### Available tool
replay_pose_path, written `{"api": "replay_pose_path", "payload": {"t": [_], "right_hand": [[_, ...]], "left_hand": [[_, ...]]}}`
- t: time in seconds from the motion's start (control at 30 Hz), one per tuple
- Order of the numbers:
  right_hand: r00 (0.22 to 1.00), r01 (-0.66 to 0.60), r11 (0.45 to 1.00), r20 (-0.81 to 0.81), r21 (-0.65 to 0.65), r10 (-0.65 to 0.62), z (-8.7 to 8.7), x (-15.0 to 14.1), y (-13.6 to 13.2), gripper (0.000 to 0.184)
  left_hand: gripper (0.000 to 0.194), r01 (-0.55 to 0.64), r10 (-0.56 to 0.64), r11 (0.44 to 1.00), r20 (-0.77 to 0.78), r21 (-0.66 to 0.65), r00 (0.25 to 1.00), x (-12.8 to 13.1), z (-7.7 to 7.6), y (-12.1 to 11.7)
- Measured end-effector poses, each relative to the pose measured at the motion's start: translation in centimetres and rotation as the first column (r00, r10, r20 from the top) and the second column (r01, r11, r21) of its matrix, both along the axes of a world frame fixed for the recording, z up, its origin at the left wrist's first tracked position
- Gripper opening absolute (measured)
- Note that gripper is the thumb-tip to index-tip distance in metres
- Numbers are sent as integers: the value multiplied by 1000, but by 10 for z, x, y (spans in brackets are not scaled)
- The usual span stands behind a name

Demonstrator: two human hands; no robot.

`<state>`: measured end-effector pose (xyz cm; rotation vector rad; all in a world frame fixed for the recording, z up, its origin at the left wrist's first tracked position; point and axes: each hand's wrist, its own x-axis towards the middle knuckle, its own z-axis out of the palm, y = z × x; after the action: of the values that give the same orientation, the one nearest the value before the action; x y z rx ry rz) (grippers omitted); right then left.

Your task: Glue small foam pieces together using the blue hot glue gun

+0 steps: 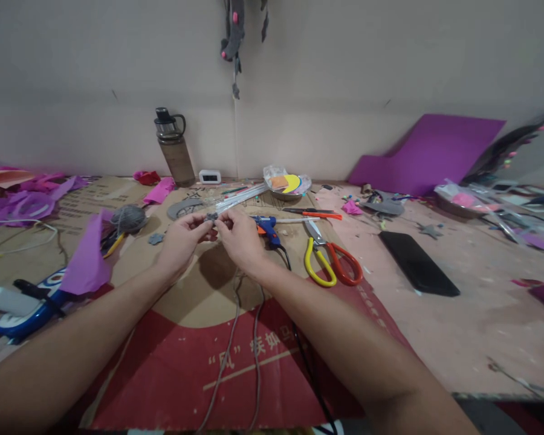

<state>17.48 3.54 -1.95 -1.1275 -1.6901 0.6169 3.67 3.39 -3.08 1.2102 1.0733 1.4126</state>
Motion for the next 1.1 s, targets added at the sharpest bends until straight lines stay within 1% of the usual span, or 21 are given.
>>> {"api": "replay_pose_path", "payload": {"t": [0.2, 0.47, 0.63, 0.8, 0.9, 0.93, 1.0, 1.1], "right_hand": [[999, -4, 1000, 35, 1, 4, -2, 0, -1, 18], [1000, 0, 996, 30, -87, 2, -1, -3, 0, 16], [999, 20, 994, 38, -110, -15, 3, -3, -1, 17], [998, 44, 992, 47, -114, -39, 1, -2, 0, 17], [997, 73, 994, 27, -84, -71, -2, -1, 1, 12], [997, 75, 994, 16, -74, -74, -2, 0, 2, 16], [999, 38, 995, -6, -89, -39, -3, 0, 3, 23], [998, -40, 988, -44, -150, 34, -5, 0, 6, 15]], "left_hand": [[21, -17, 18, 999, 36, -32, 999, 2, 4, -3], [14, -24, 27, 999, 81, -41, 996, 2, 2, -2], [10, -29, 32, 999, 66, -43, 997, 4, 3, -3], [8, 2, -1, 999, 27, -44, 1000, 3, 3, -3], [9, 36, -35, 999, 30, -34, 999, 1, 3, -3], [9, 48, -47, 998, 34, -31, 998, 1, 3, -3], [11, 70, -69, 997, 37, -33, 997, 1, 1, -2], [12, 99, -97, 994, 45, -47, 994, 1, -1, -1]]}}
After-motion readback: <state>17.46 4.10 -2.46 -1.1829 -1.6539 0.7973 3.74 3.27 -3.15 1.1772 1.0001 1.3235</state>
